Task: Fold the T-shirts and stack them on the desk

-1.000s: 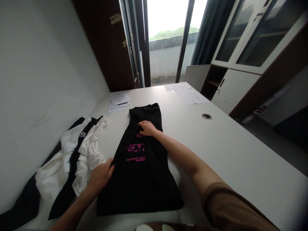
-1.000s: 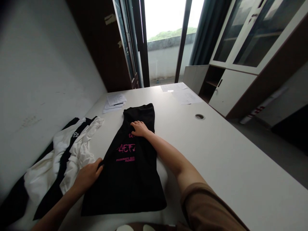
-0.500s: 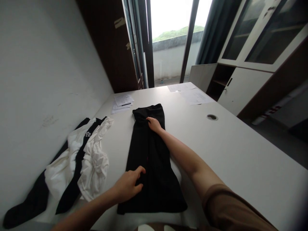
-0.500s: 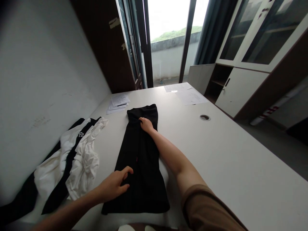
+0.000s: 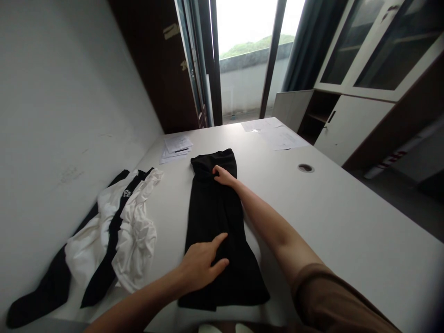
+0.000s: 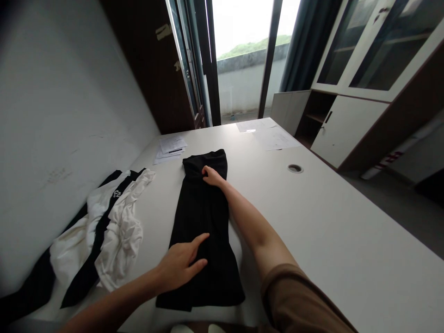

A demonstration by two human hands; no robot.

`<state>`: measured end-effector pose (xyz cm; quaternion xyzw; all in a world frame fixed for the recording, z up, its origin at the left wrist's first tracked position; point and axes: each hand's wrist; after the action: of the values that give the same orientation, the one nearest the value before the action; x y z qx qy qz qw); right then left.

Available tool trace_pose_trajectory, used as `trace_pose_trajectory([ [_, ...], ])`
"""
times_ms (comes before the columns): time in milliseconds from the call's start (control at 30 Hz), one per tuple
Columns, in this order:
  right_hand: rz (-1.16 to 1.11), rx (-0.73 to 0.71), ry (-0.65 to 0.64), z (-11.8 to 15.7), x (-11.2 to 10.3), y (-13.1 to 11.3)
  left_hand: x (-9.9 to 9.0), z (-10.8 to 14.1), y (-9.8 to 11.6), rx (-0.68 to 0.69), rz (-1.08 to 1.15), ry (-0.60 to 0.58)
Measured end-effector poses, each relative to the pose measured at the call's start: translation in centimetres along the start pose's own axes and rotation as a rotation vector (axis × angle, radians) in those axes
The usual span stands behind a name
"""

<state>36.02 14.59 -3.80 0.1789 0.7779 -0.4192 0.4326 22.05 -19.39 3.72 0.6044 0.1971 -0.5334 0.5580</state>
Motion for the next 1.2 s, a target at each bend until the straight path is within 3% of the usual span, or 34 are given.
trace_pose_trajectory([
  [100, -0.067, -0.040, 0.082, 0.4, -1.2, -0.1, -1.1, -1.8, -0.9, 0.066, -0.059, 0.186],
  [167, -0.017, -0.071, 0.151, 0.9, -1.5, -1.5, -1.3, -3.1, -1.6, 0.188, -0.108, 0.229],
  [233, 0.054, -0.155, 0.144, 1.3, -1.1, -3.5, -0.8, -4.0, -2.1, 0.327, -0.145, 0.176],
  [367, 0.195, -0.328, -0.070, 1.7, 1.2, -6.1, 1.1, -4.4, -2.3, 0.468, -0.178, 0.012],
  [467, 0.264, -0.256, -0.169, 1.4, 2.8, -5.2, 1.6, -3.8, -2.4, 0.470, -0.174, -0.036],
  [600, 0.284, -0.181, -0.154, 0.7, 3.2, -2.9, 0.9, -2.1, -3.0, 0.528, -0.164, -0.112],
  [833, 0.263, -0.296, -0.104, 1.8, 1.5, -2.6, -0.7, 2.0, -5.8, 0.675, -0.210, -0.173],
  [933, 0.274, -0.374, -0.071, 4.3, -0.2, -2.1, -0.9, 3.1, -8.9, 0.600, -0.224, -0.078],
  [1067, 0.252, -0.443, -0.056, 10.5, -3.4, -1.1, -1.9, 4.2, -12.7, 0.444, -0.248, 0.077],
  [1200, 0.188, -0.471, -0.166, 18.6, -6.7, -1.8, -3.1, 5.1, -13.5, 0.418, -0.197, 0.006],
])
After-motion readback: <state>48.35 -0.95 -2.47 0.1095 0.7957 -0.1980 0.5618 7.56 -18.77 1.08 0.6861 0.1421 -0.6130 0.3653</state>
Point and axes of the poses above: each hand's wrist, its own z-axis away from the middle knuckle, its own x-axis out of the palm, y = z × x, and after that the axes turned 3 degrees about z, right-handed
